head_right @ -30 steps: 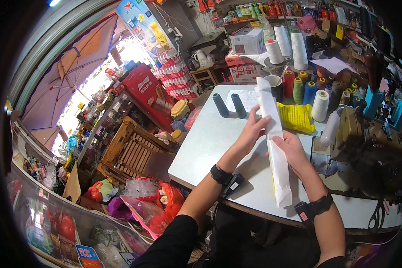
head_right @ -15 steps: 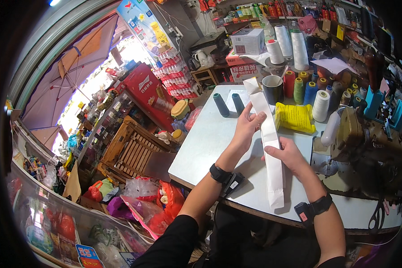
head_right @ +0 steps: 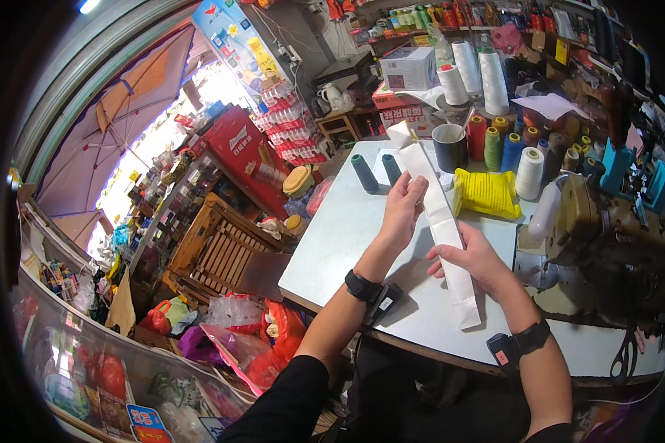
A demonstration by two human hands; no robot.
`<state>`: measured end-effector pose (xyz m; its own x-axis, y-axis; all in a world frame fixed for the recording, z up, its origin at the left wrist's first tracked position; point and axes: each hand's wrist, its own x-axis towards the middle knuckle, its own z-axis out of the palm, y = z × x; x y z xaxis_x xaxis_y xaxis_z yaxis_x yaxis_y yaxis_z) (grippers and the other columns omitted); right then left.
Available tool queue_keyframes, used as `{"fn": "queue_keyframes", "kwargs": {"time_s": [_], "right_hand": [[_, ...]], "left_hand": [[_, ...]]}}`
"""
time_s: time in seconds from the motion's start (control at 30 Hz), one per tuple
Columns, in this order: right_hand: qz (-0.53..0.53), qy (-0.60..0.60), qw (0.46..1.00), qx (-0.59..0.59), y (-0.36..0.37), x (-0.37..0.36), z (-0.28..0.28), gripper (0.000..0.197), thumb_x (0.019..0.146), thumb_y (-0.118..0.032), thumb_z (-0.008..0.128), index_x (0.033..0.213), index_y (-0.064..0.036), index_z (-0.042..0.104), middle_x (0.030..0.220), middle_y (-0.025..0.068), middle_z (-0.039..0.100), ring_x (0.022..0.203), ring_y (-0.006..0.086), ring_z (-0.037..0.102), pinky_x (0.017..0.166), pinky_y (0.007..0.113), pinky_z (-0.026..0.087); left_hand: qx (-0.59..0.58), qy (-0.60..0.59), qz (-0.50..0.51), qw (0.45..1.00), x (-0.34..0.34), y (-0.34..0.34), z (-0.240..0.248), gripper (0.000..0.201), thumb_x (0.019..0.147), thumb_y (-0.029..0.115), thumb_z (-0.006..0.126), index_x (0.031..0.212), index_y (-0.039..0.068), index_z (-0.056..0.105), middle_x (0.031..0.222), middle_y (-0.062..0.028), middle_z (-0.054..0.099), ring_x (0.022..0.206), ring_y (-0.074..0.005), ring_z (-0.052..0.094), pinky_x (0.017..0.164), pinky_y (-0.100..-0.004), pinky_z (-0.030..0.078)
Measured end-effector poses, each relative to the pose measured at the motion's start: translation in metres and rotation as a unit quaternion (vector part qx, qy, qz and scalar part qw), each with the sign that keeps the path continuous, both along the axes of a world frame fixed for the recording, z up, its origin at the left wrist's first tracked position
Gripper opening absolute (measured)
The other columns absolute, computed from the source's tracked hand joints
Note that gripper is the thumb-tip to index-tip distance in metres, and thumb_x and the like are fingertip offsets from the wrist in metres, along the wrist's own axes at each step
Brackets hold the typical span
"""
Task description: Folding and manipulating a yellow and white paper product at a workstation.
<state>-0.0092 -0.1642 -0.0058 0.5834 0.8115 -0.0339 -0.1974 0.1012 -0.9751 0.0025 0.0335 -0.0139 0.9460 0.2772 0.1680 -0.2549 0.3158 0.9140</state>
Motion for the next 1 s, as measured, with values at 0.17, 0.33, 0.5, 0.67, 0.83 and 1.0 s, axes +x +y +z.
{"fn": "queue_keyframes", "kwargs": {"time_s": [0.17,0.33,0.5,0.67,0.83,1.0], "right_hand": [[-0.015,0.009,0.999,0.032,0.001,0.000,-0.004,0.037,0.093,-0.005,0.052,0.127,0.0032,0.039,0.100,0.0178,0.066,0.077,0.0265,0.071,0.069,0.034,0.060],[-0.035,-0.008,0.999,0.016,-0.002,0.006,-0.008,0.036,0.093,-0.002,0.050,0.127,0.0018,0.040,0.099,0.0182,0.066,0.075,0.0263,0.071,0.066,0.033,0.060],[-0.038,-0.018,0.999,-0.003,0.003,0.004,-0.007,0.036,0.093,-0.004,0.053,0.126,0.0011,0.040,0.098,0.0174,0.066,0.073,0.0255,0.070,0.065,0.033,0.059],[-0.021,0.048,0.998,0.035,0.001,0.006,-0.010,0.039,0.091,-0.009,0.062,0.124,0.0006,0.042,0.097,0.0164,0.065,0.078,0.0251,0.070,0.069,0.035,0.060],[0.003,0.079,0.997,0.021,0.003,0.004,-0.016,0.041,0.089,-0.008,0.064,0.123,0.0019,0.043,0.098,0.0162,0.064,0.084,0.0265,0.070,0.074,0.037,0.061],[0.024,0.078,0.997,0.005,0.001,0.000,-0.007,0.039,0.089,-0.007,0.063,0.122,0.0019,0.043,0.098,0.0157,0.064,0.081,0.0258,0.070,0.073,0.037,0.060]], "left_hand": [[0.028,-0.006,-0.107,0.994,0.000,-0.005,0.002,0.047,0.099,0.028,0.059,0.136,0.002,0.045,0.112,-0.0048,0.065,0.099,-0.0116,0.062,0.085,-0.0273,0.051],[0.023,0.011,-0.207,0.978,-0.007,-0.012,0.006,0.051,0.099,0.026,0.058,0.141,0.003,0.041,0.125,-0.0141,0.062,0.111,-0.0199,0.062,0.097,-0.0356,0.050],[-0.011,-0.002,-0.198,0.980,-0.005,-0.011,0.003,0.051,0.100,0.024,0.057,0.142,0.003,0.038,0.125,-0.0149,0.062,0.111,-0.0212,0.063,0.096,-0.0355,0.051],[-0.044,-0.001,-0.174,0.984,-0.005,-0.013,0.005,0.048,0.100,0.020,0.055,0.141,0.002,0.037,0.124,-0.0160,0.062,0.112,-0.0224,0.063,0.097,-0.0364,0.052],[-0.067,-0.041,-0.133,0.988,-0.003,-0.011,0.007,0.046,0.100,0.018,0.054,0.139,0.002,0.035,0.128,-0.0170,0.059,0.117,-0.0237,0.061,0.099,-0.0372,0.051],[-0.074,-0.025,-0.126,0.989,-0.006,-0.012,0.011,0.047,0.099,0.019,0.056,0.138,0.003,0.034,0.133,-0.0176,0.055,0.119,-0.0250,0.059,0.101,-0.0378,0.051]]}}
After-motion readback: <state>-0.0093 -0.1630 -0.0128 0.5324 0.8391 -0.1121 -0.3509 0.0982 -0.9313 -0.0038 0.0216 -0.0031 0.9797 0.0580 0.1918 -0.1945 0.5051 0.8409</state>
